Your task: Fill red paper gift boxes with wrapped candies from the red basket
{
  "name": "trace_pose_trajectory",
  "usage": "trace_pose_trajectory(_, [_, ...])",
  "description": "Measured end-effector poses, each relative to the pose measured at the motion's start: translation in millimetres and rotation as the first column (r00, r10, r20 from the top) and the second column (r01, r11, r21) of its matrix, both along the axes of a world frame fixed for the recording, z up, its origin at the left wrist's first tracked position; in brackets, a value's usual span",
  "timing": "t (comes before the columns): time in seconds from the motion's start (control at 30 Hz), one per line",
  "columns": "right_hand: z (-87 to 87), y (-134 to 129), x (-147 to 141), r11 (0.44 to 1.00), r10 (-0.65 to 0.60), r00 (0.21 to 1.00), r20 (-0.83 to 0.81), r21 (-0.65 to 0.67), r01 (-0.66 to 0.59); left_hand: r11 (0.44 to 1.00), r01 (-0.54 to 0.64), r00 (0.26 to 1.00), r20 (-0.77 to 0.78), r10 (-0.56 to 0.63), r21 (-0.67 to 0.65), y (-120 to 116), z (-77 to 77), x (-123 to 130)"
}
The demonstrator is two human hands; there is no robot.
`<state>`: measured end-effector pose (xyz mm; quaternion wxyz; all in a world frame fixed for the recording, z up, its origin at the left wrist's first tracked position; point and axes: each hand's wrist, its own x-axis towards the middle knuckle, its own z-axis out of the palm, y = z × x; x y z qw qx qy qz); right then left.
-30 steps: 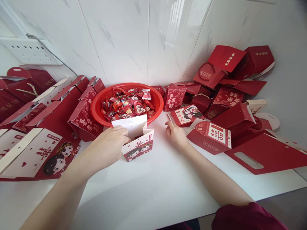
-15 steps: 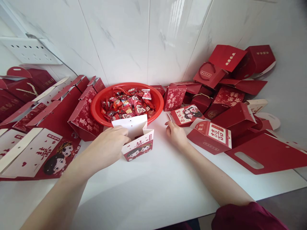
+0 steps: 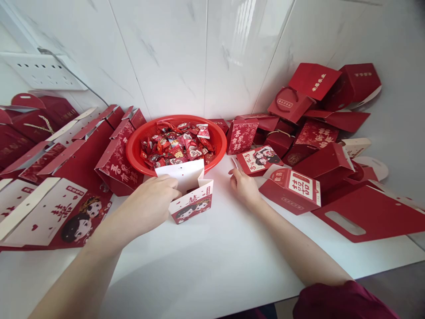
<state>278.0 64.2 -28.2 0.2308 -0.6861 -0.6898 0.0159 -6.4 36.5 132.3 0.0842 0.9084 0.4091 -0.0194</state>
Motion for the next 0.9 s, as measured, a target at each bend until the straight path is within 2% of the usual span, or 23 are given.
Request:
trace_pose_trajectory(0.3, [-0.9,0.8,0.8,0.998,0.028,0.998,-0.064,0.051,-0.025,1.000,0.004,1.000,0.018,-0.004,0.011,1.1,-0.9,-0.6])
trace_pose_trajectory(0.4, [9.0,0.8,4.0,0.992,0.070,0.991,-0.115,0.115,-0.056,1.000,0.019,0.999,0.027,-0.018,-0.015,1.6,3.5,0.5])
trace_pose_trajectory(0.5, [36.1,1.7,6.1,0.963,0.125,0.978,-0.167,0.257,-0.079,0.998,-0.008,0.998,0.066,0.012,-0.070,1.5,6.0,1.1])
trace_pose_trajectory(0.6, [78.5,8.7,0.4,0.856,0.227,0.944,-0.239,0.510,-0.076,0.995,-0.029,0.989,0.143,0.043,-0.100,0.2,4.5,1.5])
trace_pose_trajectory(0.63, [93.8,14.1,-4.1,0.827,0.266,0.933,-0.243,0.555,-0.091,0.995,-0.020,0.986,0.165,0.037,-0.100,-0.4,3.6,1.7])
trace_pose_trajectory(0.67, [108.6,21.4,-9.9,0.828,0.294,0.930,-0.223,0.545,-0.131,0.995,-0.007,0.984,0.178,0.025,-0.097,-0.9,2.6,2.0])
trace_pose_trajectory(0.7, [121.9,30.8,-16.7,0.858,0.317,0.936,-0.156,0.467,-0.213,0.996,0.005,0.983,0.182,0.012,-0.093,-1.3,1.6,2.3])
trace_pose_trajectory(0.73, [133.2,42.3,-24.3,0.897,0.332,0.942,-0.052,0.325,-0.299,0.996,0.014,0.984,0.177,0.002,-0.086,-1.5,0.8,2.4])
trace_pose_trajectory(0.77, [141.9,55.2,-32.3,0.932,0.340,0.936,0.087,0.104,-0.348,0.997,0.018,0.986,0.167,-0.005,-0.076,-1.6,0.1,2.5])
trace_pose_trajectory(0.8, [147.8,69.2,-40.5,0.934,0.352,0.906,0.234,-0.159,-0.321,0.998,0.021,0.988,0.152,-0.011,-0.063,-1.5,-0.6,2.3])
trace_pose_trajectory(0.83, [151.1,83.3,-48.4,0.915,0.367,0.887,0.280,-0.279,-0.290,0.999,0.023,0.991,0.135,-0.016,-0.049,-1.3,-1.1,2.0])
trace_pose_trajectory(0.9, [150.9,109.0,-62.9,0.871,0.412,0.844,0.342,-0.420,-0.255,0.999,0.030,0.995,0.100,-0.028,-0.025,-1.1,-1.6,1.0])
